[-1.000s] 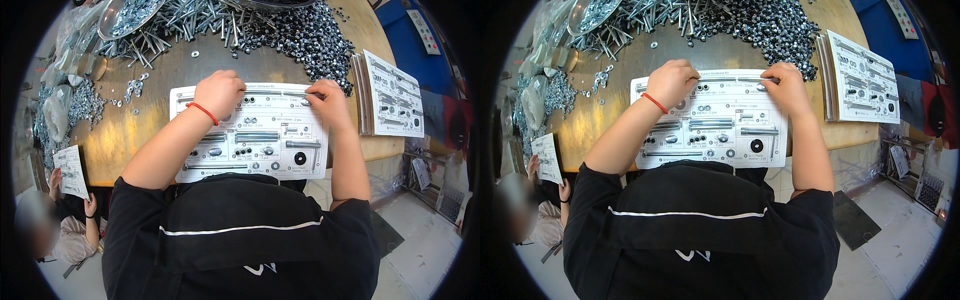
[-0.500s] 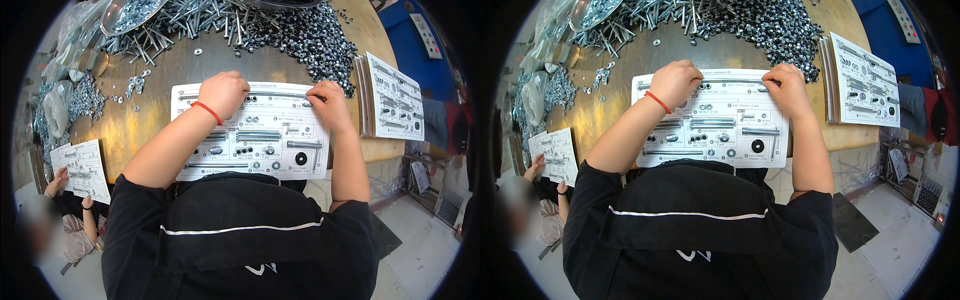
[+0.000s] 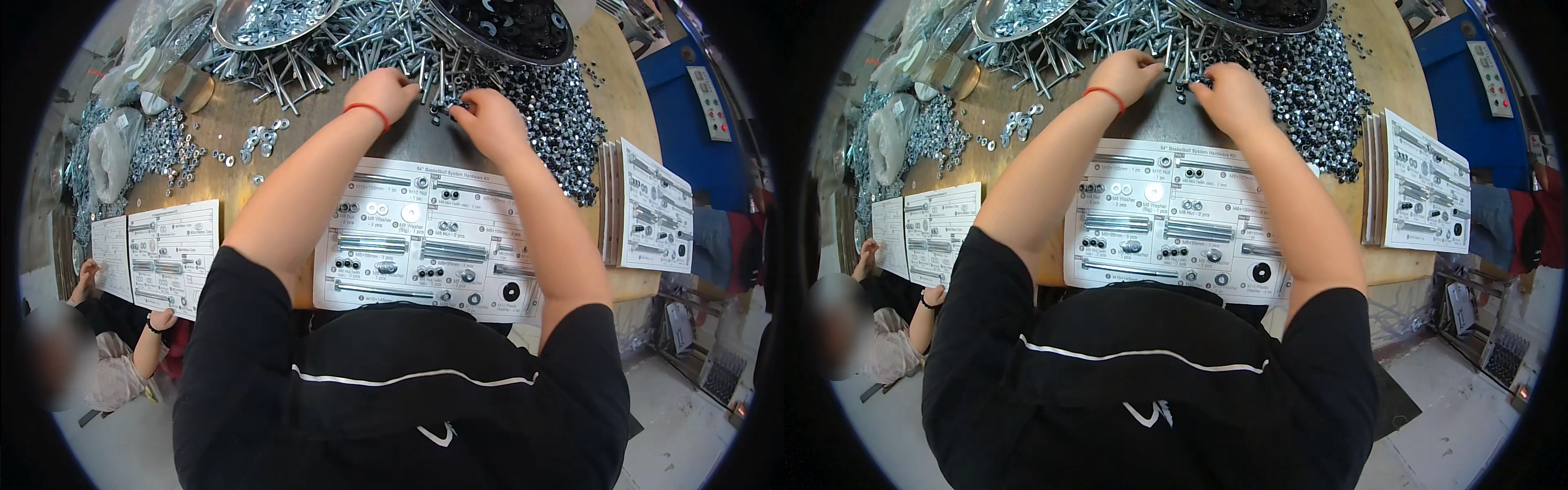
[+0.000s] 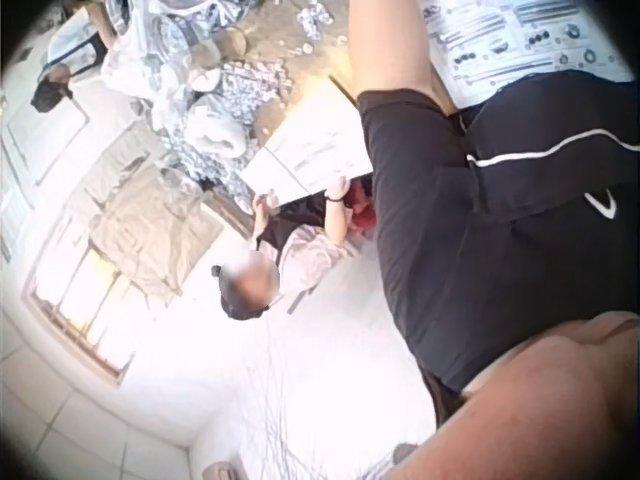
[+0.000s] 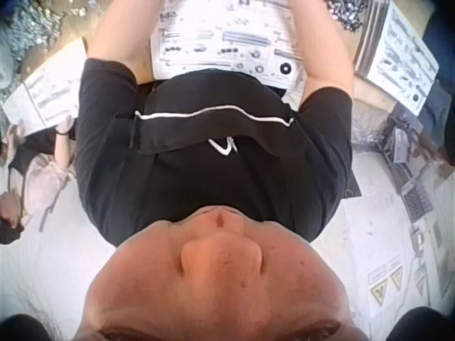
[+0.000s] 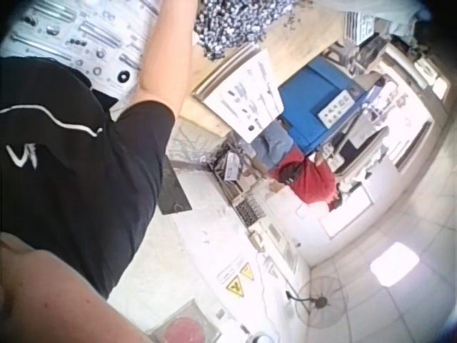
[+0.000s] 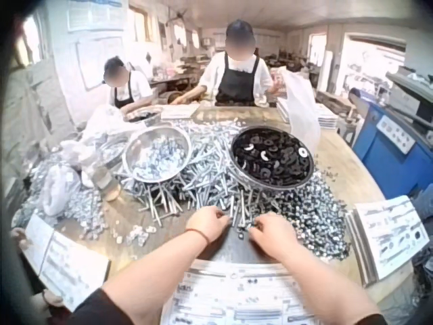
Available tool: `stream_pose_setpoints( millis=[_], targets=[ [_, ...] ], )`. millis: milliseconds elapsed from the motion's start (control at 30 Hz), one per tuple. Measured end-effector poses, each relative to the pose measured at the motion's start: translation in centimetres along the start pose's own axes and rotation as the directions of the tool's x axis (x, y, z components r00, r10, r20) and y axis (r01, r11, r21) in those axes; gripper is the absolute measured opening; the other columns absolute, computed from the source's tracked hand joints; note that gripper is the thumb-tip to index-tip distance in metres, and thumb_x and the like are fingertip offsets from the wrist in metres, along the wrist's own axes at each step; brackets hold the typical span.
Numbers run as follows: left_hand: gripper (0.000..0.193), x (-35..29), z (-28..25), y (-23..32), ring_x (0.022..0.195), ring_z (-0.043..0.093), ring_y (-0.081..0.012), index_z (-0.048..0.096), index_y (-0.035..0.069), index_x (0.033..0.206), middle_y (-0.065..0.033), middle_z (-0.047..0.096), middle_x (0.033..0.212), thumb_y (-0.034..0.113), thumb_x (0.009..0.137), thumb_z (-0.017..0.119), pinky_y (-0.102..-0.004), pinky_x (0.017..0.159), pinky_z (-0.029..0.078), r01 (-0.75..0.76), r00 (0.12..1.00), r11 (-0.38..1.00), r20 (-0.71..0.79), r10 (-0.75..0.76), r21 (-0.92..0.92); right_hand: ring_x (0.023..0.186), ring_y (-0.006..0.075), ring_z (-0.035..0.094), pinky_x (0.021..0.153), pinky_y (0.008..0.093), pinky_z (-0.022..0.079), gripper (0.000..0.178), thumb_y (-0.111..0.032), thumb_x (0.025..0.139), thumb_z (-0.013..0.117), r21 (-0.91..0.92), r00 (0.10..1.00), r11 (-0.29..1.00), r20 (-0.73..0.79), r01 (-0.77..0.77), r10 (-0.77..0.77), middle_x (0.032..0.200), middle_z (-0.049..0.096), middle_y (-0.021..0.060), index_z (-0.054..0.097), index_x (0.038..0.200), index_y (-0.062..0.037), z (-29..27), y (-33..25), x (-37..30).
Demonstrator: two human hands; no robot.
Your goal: The person assembles small metal hardware components, including bolts, nuts, and washers, onto a printed instruction sheet. They pick individual pieces from piles on the table and place them into designated slots on the sheet, occasionally adjusting the sheet's position.
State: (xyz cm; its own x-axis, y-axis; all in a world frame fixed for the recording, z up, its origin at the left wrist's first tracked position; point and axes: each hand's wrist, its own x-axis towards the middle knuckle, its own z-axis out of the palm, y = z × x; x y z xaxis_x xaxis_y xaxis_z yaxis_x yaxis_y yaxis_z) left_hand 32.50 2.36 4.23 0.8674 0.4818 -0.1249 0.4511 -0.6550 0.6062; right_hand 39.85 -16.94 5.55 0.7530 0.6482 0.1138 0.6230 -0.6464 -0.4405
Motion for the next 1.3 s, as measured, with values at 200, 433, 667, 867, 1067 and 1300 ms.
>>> stream_pose_setpoints(
  millis=[200,433,667,867,1067,1300],
  targets=[
    [0.037,4.7,3.1,0.8,0.091,0.069,-0.0322,0.076,0.006,0.100,-0.0170,0.073,0.097,0.036,0.079,0.069,-0.0387,0.086,0.053,0.122,0.992,0.992,0.006,-0.122,0.028,0.088,0.0342,0.070,0.076,0.0442,0.056,0.029,-0.034,0.078,0.071,-0.149,0.965,0.956,0.026,-0.254,0.260,0.090,0.072,0.0151,0.072,0.087,-0.0071,2.0,-2.3,4.1],
    [0.025,-4.4,-2.4,-0.7,0.079,0.066,-0.0241,0.071,0.003,0.095,-0.0122,0.071,0.088,0.026,0.086,0.067,-0.0344,0.074,0.052,-0.217,0.976,0.971,-0.037,0.214,-0.102,0.076,0.0283,0.063,0.070,0.0388,0.051,0.014,-0.017,0.082,0.070,0.238,0.997,0.970,-0.074,0.043,-0.026,0.089,0.065,0.0109,0.069,0.088,-0.0036,-4.3,3.5,-5.6],
    [0.009,-15.6,-0.1,1.2,0.083,0.064,-0.0282,0.072,0.008,0.085,-0.0070,0.066,0.085,0.015,0.081,0.069,-0.0385,0.072,0.052,-0.523,0.845,0.850,0.178,0.505,0.071,0.078,0.0285,0.062,0.069,0.0352,0.049,0.010,-0.005,0.079,0.071,0.141,0.992,0.987,0.087,0.079,-0.091,0.087,0.063,0.0113,0.066,0.087,-0.0009,-8.5,8.7,-17.6],
    [0.011,-16.1,2.9,2.3,0.086,0.064,-0.0260,0.074,0.011,0.083,-0.0034,0.066,0.088,0.019,0.083,0.066,-0.0380,0.073,0.054,-0.504,0.858,0.831,0.241,0.453,0.234,0.082,0.0293,0.062,0.072,0.0350,0.050,0.011,-0.002,0.079,0.070,0.176,1.000,0.984,0.006,-0.029,0.028,0.088,0.062,0.0115,0.068,0.089,-0.0005,-7.9,9.3,-20.5],
    [0.011,-16.2,3.4,2.6,0.087,0.064,-0.0251,0.075,0.013,0.084,-0.0022,0.067,0.089,0.018,0.083,0.065,-0.0377,0.073,0.054,-0.501,0.863,0.833,0.205,0.461,0.235,0.084,0.0236,0.062,0.072,0.0303,0.049,0.013,-0.001,0.079,0.071,0.185,0.998,0.982,-0.050,0.044,-0.035,0.091,0.061,0.0084,0.068,0.092,0.0005,-7.2,9.2,-20.3],
    [0.012,-17.0,3.8,2.7,0.088,0.064,-0.0251,0.074,0.013,0.082,-0.0032,0.066,0.088,0.019,0.083,0.064,-0.0389,0.072,0.054,-0.489,0.871,0.834,0.189,0.453,0.254,0.083,0.0280,0.063,0.072,0.0344,0.051,0.011,-0.004,0.080,0.071,0.164,0.998,0.985,-0.057,0.051,-0.042,0.093,0.063,0.0096,0.070,0.090,-0.0025,-6.7,9.4,-20.1]
  ],
)
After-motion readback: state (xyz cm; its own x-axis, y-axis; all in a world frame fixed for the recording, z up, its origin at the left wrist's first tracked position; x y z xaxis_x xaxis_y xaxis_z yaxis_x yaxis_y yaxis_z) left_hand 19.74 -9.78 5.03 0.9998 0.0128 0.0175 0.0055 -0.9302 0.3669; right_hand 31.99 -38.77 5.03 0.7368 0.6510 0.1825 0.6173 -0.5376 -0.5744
